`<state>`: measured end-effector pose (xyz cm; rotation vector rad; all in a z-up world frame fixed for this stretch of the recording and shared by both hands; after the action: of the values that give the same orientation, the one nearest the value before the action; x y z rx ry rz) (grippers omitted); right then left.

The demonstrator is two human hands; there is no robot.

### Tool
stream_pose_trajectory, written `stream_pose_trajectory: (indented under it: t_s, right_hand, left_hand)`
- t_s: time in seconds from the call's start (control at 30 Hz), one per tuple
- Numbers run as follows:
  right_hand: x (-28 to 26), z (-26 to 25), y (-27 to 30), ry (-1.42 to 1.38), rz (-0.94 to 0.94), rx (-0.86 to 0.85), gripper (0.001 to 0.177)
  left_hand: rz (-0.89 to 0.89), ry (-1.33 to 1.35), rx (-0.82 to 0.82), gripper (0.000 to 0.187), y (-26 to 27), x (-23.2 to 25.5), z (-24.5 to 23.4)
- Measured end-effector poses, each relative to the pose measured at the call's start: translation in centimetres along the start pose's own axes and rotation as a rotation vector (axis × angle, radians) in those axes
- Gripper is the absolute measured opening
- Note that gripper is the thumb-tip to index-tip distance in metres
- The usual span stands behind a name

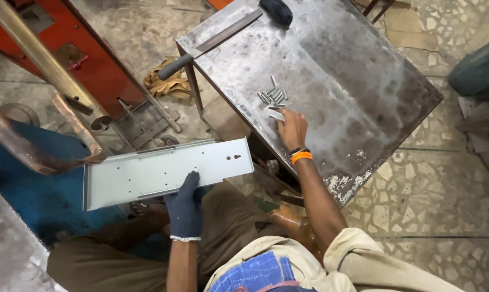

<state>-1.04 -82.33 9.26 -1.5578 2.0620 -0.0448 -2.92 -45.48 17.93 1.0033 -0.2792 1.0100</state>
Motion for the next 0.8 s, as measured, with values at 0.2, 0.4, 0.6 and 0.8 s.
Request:
stream_pose_trajectory:
  t_s: [0.2, 0.4, 0.6, 0.8]
  right_hand:
    - [0.3, 0.3, -1.5, 0.112, -0.212, 0.170, 0.024]
    - [-0.6, -0.7, -2.8, 0.071, -0.058, -0.090, 0.011]
    - [-4.9, -2.3, -1.1, -0.778, 0.296, -0.038, 0.011]
    - [-20.5, -9.4, 0.9, -1.239, 0.321, -0.276, 0.011]
  left_hand:
    - [0.036, -0.056, 0.028, 0.043, 0.6, 0.4, 1.8]
    - [0.127, -0.141, 0.057, 0.035, 0.4, 0.0, 0.6]
    - [0.235, -0.219, 0.056, 0.028, -0.6, -1.4, -0.7]
    - [0.397, -0.369, 0.175, 0.027, 1.4, -0.5, 0.4]
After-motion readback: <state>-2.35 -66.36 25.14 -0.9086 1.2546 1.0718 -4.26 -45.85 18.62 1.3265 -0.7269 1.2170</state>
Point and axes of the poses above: each hand's wrist, its own y-axis away from the middle knuckle, its own z-axis out of the palm, x = y × z, the point moved 3 cm from there along -y, towards the middle knuckle, and after that the axes turned 10 degrees about -z, right-handed, at the moved point
